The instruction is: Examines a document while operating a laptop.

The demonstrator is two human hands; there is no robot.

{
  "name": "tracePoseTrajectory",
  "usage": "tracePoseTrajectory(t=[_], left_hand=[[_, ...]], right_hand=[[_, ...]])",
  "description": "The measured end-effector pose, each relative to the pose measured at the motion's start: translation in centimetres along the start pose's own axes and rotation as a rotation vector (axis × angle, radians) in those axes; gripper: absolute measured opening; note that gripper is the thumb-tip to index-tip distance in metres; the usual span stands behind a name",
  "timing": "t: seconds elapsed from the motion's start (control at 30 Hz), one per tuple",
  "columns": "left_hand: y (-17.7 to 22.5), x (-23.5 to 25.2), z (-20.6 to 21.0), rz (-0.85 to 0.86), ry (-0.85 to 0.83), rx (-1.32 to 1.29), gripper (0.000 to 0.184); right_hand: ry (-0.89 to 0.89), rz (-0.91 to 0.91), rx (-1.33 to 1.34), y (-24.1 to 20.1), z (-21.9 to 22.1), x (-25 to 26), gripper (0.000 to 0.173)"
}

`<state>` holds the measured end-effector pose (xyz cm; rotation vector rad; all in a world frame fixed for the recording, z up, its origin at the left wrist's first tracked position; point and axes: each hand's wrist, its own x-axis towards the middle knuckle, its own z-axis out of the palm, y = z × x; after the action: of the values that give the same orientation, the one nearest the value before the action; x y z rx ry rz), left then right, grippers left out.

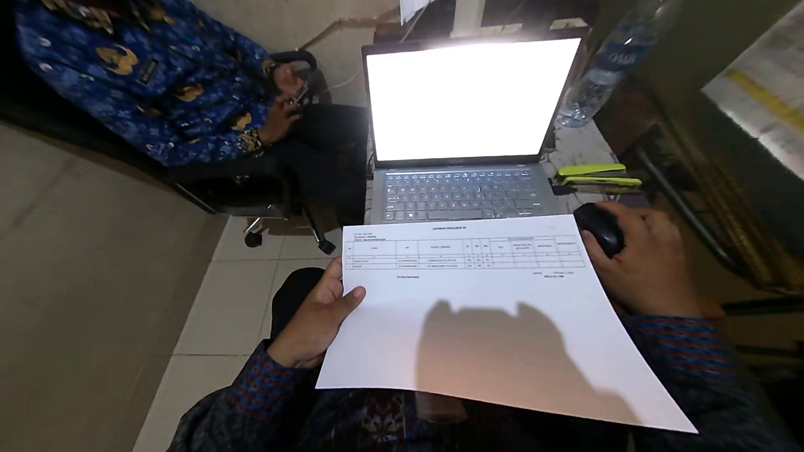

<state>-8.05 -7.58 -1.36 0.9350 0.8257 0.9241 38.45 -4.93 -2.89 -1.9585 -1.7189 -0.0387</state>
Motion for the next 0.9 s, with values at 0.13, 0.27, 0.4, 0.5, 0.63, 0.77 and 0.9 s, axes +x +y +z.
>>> tracePoseTrajectory(t=[0.13,0.27,0.4,0.5,0.63,0.77,0.9], left_hand=[[-0.02,0.01,-0.08,-0.002,-0.003,0.002,0.048],[0.26,-0.04,0.09,-0.005,-0.004,0.008,0.048],[0.22,-0.04,0.11,-0.010,0.004,0.010,0.048],[-0.01,-0.02,-0.03,-0.009,0.010,0.008,0.050],[0.02,-0.04,0.01,-0.008,0.010,0.011,0.050],[0.00,0.01,0.00,-0.010,0.010,0.009,0.051],[0.04,-0.08,0.08,-0.015,0.028,0.044,0.052]], right_hand=[[0.002,0.004,0.000,-0.11,-0.03,0.00,0.058],[0.002,-0.006,0.004,-0.09,-0.01,0.04,0.056],[0.001,-0.010,0.007,-0.01,0.01,0.00,0.053],[0.004,-0.015,0.007,0.05,0.11,-0.07,0.052],[0.009,-0.019,0.014,0.05,0.12,-0.06,0.051],[0.013,-0.025,0.013,0.26,0.24,0.00,0.052],[0.004,-0.014,0.021,0.20,0.08,-0.03,0.050]])
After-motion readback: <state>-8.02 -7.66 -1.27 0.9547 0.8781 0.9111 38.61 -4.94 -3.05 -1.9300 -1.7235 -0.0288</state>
